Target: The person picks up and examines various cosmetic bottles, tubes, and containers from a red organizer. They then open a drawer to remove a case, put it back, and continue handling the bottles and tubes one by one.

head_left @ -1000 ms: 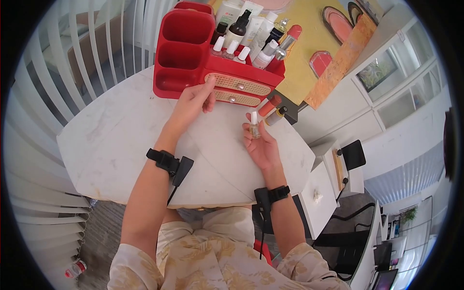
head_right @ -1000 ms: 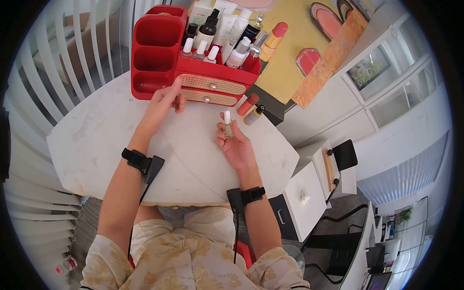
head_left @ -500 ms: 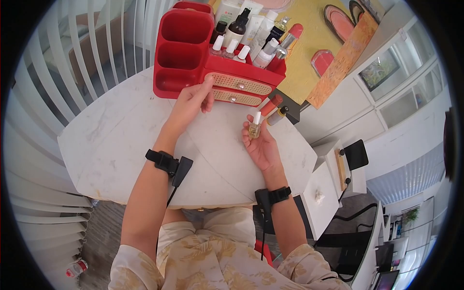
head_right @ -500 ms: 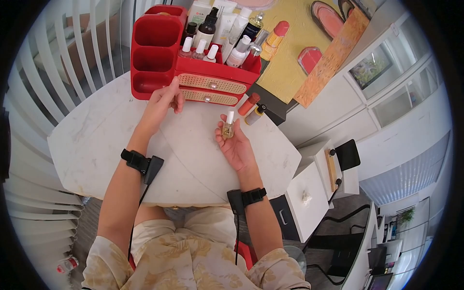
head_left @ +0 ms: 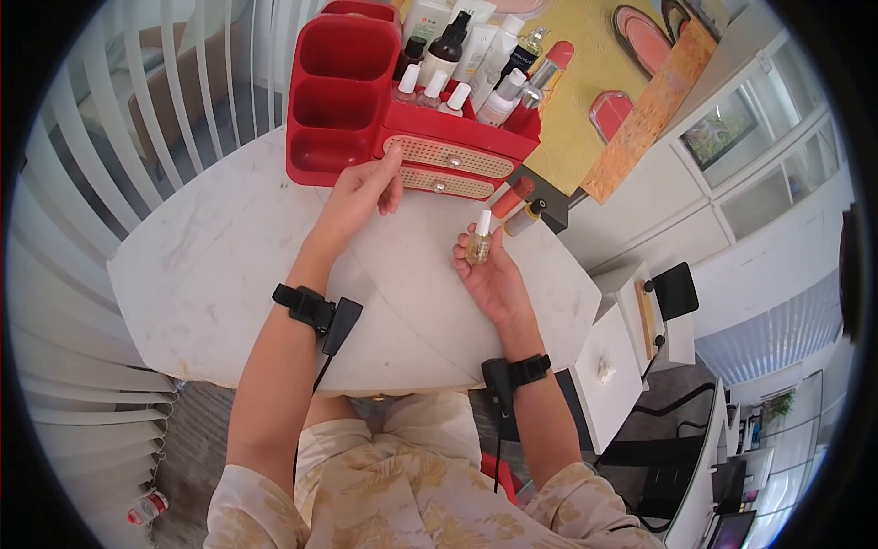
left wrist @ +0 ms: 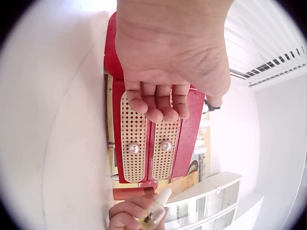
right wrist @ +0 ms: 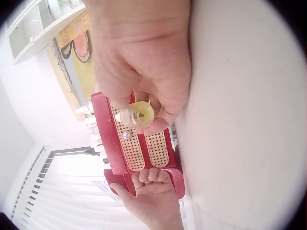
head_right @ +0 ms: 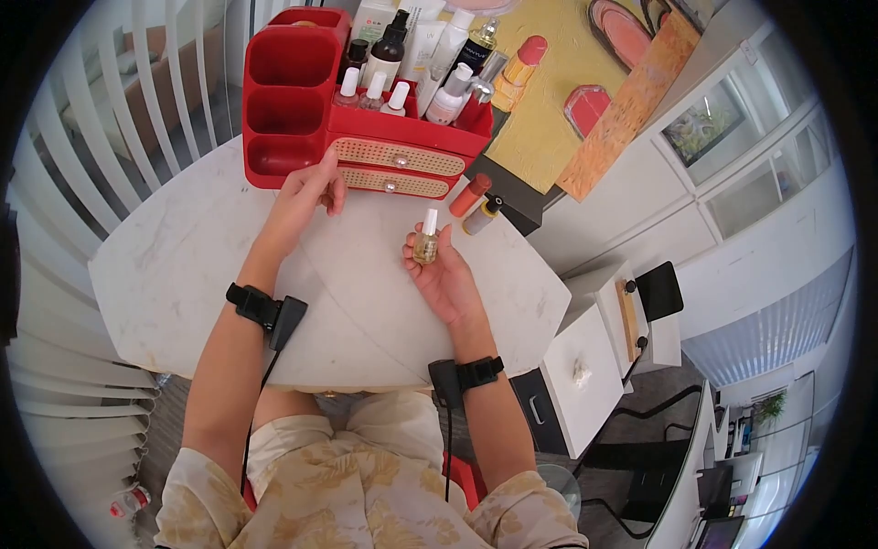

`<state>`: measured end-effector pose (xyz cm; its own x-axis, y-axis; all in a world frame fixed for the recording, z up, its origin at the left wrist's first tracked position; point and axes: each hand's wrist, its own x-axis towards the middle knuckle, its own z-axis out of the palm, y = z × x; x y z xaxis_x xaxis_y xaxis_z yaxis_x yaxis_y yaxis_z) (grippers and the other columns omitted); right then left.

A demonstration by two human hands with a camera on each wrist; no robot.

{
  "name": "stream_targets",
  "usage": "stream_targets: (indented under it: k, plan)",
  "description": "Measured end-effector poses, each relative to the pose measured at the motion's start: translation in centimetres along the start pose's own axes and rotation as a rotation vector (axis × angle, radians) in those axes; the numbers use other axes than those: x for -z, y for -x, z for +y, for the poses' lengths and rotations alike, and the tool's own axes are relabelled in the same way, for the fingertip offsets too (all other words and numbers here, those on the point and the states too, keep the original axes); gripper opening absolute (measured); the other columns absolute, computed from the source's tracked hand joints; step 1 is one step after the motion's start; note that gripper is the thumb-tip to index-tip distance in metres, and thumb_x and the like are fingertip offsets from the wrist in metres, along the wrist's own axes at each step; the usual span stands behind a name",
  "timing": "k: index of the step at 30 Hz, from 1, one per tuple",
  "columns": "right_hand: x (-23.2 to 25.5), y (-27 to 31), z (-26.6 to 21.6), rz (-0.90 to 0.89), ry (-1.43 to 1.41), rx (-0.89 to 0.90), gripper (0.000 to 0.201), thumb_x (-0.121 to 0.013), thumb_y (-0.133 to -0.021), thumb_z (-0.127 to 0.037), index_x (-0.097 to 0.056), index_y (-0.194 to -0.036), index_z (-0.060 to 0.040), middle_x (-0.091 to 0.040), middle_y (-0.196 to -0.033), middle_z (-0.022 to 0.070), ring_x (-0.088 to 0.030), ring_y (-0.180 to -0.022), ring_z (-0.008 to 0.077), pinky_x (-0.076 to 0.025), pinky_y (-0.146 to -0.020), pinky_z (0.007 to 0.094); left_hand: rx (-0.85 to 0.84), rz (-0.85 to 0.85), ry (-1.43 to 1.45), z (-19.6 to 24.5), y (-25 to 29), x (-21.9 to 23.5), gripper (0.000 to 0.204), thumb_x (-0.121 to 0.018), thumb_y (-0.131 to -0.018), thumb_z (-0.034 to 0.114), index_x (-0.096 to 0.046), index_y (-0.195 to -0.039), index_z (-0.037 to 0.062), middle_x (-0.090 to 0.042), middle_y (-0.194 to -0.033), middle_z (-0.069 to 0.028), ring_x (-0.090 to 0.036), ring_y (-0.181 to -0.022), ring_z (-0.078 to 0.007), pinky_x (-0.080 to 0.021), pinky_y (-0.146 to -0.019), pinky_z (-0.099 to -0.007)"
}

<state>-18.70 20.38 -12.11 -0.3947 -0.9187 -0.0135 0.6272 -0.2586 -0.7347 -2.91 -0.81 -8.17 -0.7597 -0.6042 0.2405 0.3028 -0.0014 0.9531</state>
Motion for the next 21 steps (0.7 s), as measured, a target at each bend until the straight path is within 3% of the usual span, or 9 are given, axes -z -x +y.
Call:
stream_targets:
  k: [12,18,21]
  plan:
    - [-0.8,0.3,-0.1,0.009,0.114,-0.002,0.053,-0.044,-0.110,-0.039,-0.047,-0.143,0.0022,-0.065,-0.117,0.0124,-0.067,-0.107,0.0210,-0.058,-0.093,0.0301,-0.004,-0.039,-0.050,-0.3,0.0,0.1,0.061,-0.042,-0.107,0.054,-0.056,-0.071,0.0073,-0.055,-0.065,-0.0018,-0.052,-0.063,-0.0120,-0.044,-0.065,-0.0273]
    - [-2.4,1.0,0.0,-0.001,0.295,0.016,0.052,-0.047,-0.110,-0.035,-0.045,-0.146,0.0028,-0.065,-0.116,0.0113,-0.067,-0.106,0.0208,-0.058,-0.091,0.0294,0.044,-0.078,-0.059,-0.5,-0.1,-0.3,0.053,-0.054,-0.105,0.050,-0.056,-0.071,0.0082,-0.056,-0.069,0.0003,-0.052,-0.065,-0.0099,-0.043,-0.065,-0.0265]
    - [-1.4,0.9,0.1,-0.066,0.289,-0.004,0.050,-0.047,-0.110,-0.034,-0.045,-0.145,0.0018,-0.066,-0.116,0.0129,-0.068,-0.106,0.0213,-0.058,-0.087,0.0295,0.049,-0.133,-0.029,-0.1,0.3,-0.9,0.044,-0.060,-0.103,0.044,-0.063,-0.079,0.0072,-0.057,-0.075,0.0020,-0.052,-0.067,-0.0078,-0.043,-0.065,-0.0254]
